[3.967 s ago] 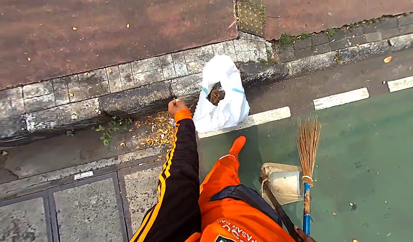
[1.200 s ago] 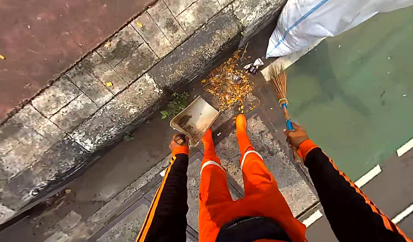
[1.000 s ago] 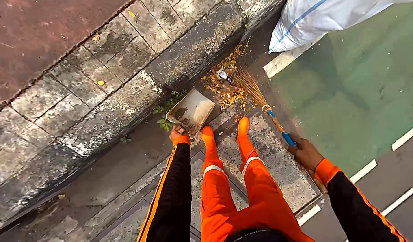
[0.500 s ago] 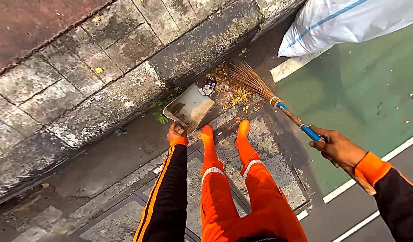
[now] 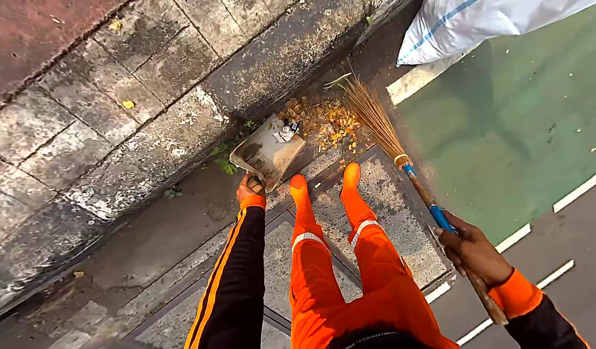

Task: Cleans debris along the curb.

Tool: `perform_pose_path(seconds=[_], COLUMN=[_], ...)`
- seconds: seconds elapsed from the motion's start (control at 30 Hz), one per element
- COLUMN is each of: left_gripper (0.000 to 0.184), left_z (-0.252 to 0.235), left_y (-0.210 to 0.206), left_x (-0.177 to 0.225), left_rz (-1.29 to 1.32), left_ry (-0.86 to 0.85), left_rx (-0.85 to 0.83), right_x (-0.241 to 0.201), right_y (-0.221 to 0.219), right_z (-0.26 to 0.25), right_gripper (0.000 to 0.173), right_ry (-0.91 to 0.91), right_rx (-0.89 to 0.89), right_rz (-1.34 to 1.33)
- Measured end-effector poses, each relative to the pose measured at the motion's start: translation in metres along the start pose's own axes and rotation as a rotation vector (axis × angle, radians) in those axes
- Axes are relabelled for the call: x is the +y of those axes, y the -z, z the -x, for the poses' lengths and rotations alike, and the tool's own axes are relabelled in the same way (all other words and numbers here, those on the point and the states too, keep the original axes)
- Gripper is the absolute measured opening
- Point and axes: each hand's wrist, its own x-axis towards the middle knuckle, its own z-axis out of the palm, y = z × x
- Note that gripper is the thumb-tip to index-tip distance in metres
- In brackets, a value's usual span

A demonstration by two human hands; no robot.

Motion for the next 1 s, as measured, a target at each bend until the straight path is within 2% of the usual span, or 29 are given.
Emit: perform_pose_path(seconds=[0.1,0.2,0.3,0.4,0.47,0.53,0.63,0.7,0.77,0.87,1.0], left_gripper=[0.046,0.047,0.047,0.047,0.046,0.045,0.043,0.043,0.043,0.045,0.044], left_z=[0.001,0.001,0.005,0.002,0.003,0.001,-0.005,-0.01,-0.011,-0.011,-0.009], left_y=[-0.003,-0.005,-0.003,0.0,0.001,-0.002,-0.007,-0.006,-0.005,-0.002,0.009], left_x=[0.002,0.001,-0.003,-0.002,-0.001,-0.003,-0.01,-0.012,-0.016,-0.024,-0.043], left_rz=[-0.044,-0.051,-0.041,-0.038,-0.016,0.028,0.042,0.04,0.047,0.055,0.078], left_ry=[-0.024,-0.048,-0.048,-0.032,-0.019,-0.03,-0.03,-0.029,-0.029,-0.045,-0.09], left_rx=[-0.019,-0.032,-0.025,-0.018,-0.019,0.007,0.033,0.037,0.033,0.027,0.021], right_x=[0.007,-0.006,0.003,0.016,0.004,-0.029,-0.067,-0.068,-0.054,-0.025,0.024], right_y=[-0.049,-0.092,-0.09,-0.063,-0.06,-0.073,-0.116,-0.149,-0.159,-0.118,-0.037], right_z=[-0.034,-0.062,-0.019,0.016,0.0,-0.045,-0.086,-0.075,-0.048,0.004,0.083], right_gripper=[0.053,0.057,0.063,0.064,0.066,0.066,0.065,0.07,0.072,0.073,0.073], right_ry=[-0.13,-0.184,-0.111,0.004,0.043,0.021,-0.014,0.021,0.051,0.044,-0.014], right_rx=[0.104,-0.078,-0.206,-0.125,-0.017,0.009,-0.215,-0.379,-0.482,-0.566,-0.495], right_rz=[-0.206,-0.152,-0.121,-0.136,-0.023,0.218,0.53,0.685,0.794,0.748,0.369])
